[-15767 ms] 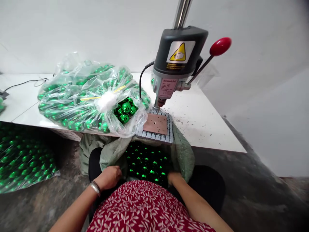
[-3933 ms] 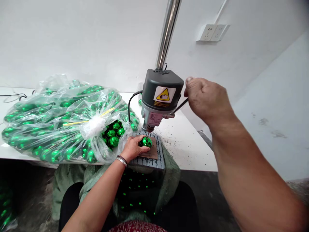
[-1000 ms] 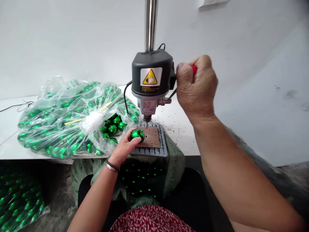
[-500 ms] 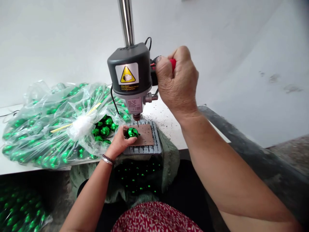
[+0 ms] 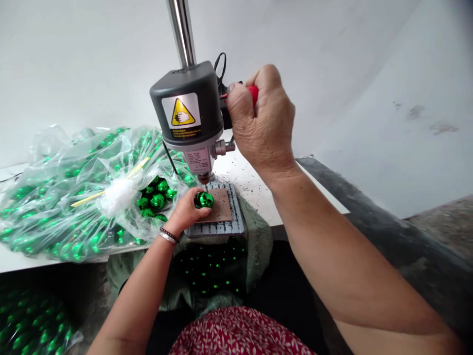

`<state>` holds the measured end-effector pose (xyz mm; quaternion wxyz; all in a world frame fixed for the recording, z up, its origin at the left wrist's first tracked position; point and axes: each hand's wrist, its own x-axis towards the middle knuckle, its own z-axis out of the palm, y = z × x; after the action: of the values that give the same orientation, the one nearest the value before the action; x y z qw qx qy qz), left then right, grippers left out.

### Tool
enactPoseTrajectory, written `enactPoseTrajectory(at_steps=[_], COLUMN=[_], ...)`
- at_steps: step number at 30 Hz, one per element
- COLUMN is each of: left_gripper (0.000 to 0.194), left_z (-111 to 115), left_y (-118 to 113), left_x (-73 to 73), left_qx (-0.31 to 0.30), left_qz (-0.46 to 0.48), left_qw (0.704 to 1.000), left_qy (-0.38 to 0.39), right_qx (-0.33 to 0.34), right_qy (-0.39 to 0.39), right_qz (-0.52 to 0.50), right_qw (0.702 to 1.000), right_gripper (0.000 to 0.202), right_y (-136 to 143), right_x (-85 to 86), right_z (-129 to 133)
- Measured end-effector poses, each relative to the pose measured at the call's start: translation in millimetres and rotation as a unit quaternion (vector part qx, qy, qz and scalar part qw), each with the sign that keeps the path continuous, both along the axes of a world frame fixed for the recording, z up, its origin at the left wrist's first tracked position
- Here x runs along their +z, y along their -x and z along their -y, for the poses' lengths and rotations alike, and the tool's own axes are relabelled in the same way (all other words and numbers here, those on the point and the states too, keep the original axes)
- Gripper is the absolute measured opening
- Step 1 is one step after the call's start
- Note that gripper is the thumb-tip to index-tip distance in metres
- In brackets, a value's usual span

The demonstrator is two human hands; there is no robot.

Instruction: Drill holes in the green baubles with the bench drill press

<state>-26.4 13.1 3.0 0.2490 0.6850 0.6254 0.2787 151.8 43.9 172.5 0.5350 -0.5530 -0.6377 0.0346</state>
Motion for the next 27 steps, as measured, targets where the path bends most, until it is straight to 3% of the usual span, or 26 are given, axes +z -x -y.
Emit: enactPoseTrajectory(at_steps=[9, 16, 20, 24, 27], left_gripper=[0.065, 0.068, 0.062, 0.049, 0.049], left_z=[-1, 4, 3, -5, -10], left_y=[-12, -8, -2, 5, 8], left_x=[-5.9, -9.0, -9.9, -6.4, -3.0], left_qx=[-0.003, 0.023, 0.032, -0.014, -0.045], left_qz=[0.118, 0.121, 0.149, 0.152, 0.138], left_qw=[0.992, 0.991, 0.986, 0.984, 0.984], left_qy=[0.051, 0.059, 0.067, 0.094, 0.107], right_qx=[0.013, 0.060, 0.052, 0.037, 0.032], right_qy=[-0.017, -0.093, -0.082, -0.048, -0.034], right_qz=[-0.029, -0.066, -0.078, -0.073, -0.061], right_qw=[0.999, 0.992, 0.992, 0.995, 0.997], right_gripper=[0.029, 0.023, 0.025, 0.027, 0.029], right_y=[0, -1, 0, 3, 4], right_x=[-0.8, -10.1, -8.6, -4.4, -3.0], right_z=[3, -1, 0, 4, 5])
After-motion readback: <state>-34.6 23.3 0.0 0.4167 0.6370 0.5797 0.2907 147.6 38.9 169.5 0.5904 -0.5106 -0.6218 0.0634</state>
